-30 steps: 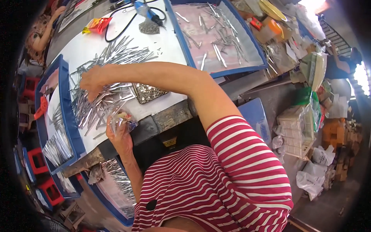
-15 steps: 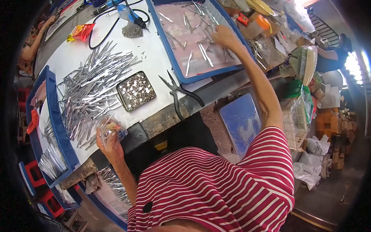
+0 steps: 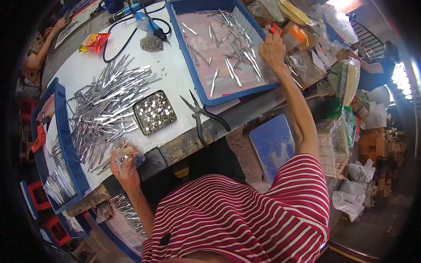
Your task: Sorting and arranging metal strips into trays and bags.
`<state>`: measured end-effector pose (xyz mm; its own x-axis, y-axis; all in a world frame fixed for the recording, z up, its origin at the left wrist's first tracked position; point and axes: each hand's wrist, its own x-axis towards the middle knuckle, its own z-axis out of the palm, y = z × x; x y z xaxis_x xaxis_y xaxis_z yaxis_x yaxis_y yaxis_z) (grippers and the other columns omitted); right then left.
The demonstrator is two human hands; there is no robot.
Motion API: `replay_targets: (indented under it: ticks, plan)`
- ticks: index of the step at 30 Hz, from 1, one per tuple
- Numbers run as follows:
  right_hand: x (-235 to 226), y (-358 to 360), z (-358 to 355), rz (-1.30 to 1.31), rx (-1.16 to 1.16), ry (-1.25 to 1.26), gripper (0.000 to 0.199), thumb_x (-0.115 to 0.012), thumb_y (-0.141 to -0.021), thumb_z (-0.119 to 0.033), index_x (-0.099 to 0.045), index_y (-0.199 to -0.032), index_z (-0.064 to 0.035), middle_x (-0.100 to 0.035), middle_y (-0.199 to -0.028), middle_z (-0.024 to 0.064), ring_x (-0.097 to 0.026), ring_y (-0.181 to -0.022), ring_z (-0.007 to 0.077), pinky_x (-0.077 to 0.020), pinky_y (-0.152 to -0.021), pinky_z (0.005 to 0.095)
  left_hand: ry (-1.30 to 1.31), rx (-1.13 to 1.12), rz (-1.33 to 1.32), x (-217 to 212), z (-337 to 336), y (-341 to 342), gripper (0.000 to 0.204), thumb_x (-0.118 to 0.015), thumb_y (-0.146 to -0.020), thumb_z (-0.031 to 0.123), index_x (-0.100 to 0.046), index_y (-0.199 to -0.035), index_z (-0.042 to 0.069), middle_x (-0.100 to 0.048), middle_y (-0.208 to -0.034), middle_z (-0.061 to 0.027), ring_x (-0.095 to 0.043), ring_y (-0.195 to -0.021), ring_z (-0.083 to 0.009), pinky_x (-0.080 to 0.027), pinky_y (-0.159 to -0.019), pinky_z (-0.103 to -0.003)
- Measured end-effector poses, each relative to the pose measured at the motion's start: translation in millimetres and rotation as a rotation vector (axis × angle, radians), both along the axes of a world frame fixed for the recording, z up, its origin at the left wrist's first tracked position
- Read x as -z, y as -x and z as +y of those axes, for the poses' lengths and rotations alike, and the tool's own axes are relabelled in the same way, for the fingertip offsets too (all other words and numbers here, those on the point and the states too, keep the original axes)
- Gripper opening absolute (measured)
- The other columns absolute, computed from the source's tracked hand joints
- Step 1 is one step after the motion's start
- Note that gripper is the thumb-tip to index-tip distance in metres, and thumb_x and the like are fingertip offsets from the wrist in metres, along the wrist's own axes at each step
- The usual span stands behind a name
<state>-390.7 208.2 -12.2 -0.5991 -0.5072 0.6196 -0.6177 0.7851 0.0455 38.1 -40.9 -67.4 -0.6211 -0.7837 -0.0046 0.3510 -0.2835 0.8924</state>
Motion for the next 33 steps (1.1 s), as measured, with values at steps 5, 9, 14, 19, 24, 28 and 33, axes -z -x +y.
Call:
replay_targets:
  ticks: [5,9,14,19,24,28,33]
  plan:
    - [8,66,31,-0.546,0.262,-0.072,0.048,-0.057,-0.065,-0.033,-0.053,-0.101,-0.0019,-0.056,-0.091,0.0191,-0.054,-0.087,0.0300,-0.0404,-0.076,0.0365,-0.019,0.023,0.038,0,0,2,0.042,-0.058,-0.072,0.003,-0.042,-0.110,-0.005,-0.053,-0.097,-0.0112,-0.054,-0.084,-0.0172,-0.045,-0.075,-0.027]
    - [-2,52,22,-0.621,0.219,0.030,0.040,-0.059,-0.062,-0.032,-0.059,-0.088,-0.0012,-0.058,-0.076,0.0169,-0.057,-0.075,0.0262,-0.0418,-0.067,0.0348,-0.036,0.057,0.021,7,-6,-4,0.046,-0.059,-0.071,0.003,-0.041,-0.111,-0.006,-0.052,-0.101,-0.0137,-0.054,-0.088,-0.0191,-0.047,-0.074,-0.028]
    - [-43,47,8,-0.387,0.174,0.049,0.037,-0.057,-0.062,-0.031,-0.056,-0.074,0.0040,-0.053,-0.064,0.0169,-0.055,-0.064,0.0248,-0.0403,-0.059,0.0351,-0.027,0.080,0.034,9,-6,-6,0.048,-0.059,-0.071,0.003,-0.038,-0.113,-0.007,-0.050,-0.106,-0.0167,-0.054,-0.090,-0.0210,-0.048,-0.074,-0.029]
    - [-93,23,-10,-0.435,0.100,-0.059,0.039,-0.056,-0.062,-0.032,-0.051,-0.064,0.0058,-0.048,-0.057,0.0169,-0.049,-0.056,0.0246,-0.0357,-0.054,0.0370,0.018,0.077,0.071,8,-4,-5,0.047,-0.057,-0.072,0.000,-0.039,-0.115,-0.004,-0.050,-0.107,-0.0157,-0.054,-0.090,-0.0198,-0.048,-0.073,-0.029]
    - [-113,14,-14,-0.414,0.130,-0.204,0.038,-0.053,-0.061,-0.030,-0.053,-0.066,0.0070,-0.052,-0.065,0.0247,-0.055,-0.066,0.0332,-0.0391,-0.062,0.0398,-0.004,0.113,0.057,2,-4,-3,0.037,-0.055,-0.073,0.000,-0.046,-0.109,-0.004,-0.053,-0.100,-0.0107,-0.054,-0.086,-0.0159,-0.048,-0.073,-0.028]
    - [-117,19,-8,-0.423,0.119,-0.196,0.037,-0.052,-0.060,-0.030,-0.051,-0.065,0.0070,-0.052,-0.068,0.0261,-0.054,-0.068,0.0346,-0.0388,-0.063,0.0413,0.005,0.128,0.082,2,-5,-1,0.037,-0.054,-0.073,0.000,-0.045,-0.109,-0.004,-0.053,-0.100,-0.0108,-0.054,-0.086,-0.0163,-0.048,-0.073,-0.029]
    - [-134,4,-29,-0.218,0.015,-0.260,0.038,-0.051,-0.061,-0.030,-0.051,-0.068,0.0071,-0.053,-0.073,0.0259,-0.052,-0.071,0.0365,-0.0391,-0.065,0.0418,-0.002,0.107,0.076,3,-4,-3,0.037,-0.055,-0.073,0.000,-0.045,-0.109,-0.004,-0.053,-0.101,-0.0108,-0.054,-0.087,-0.0166,-0.048,-0.073,-0.030]
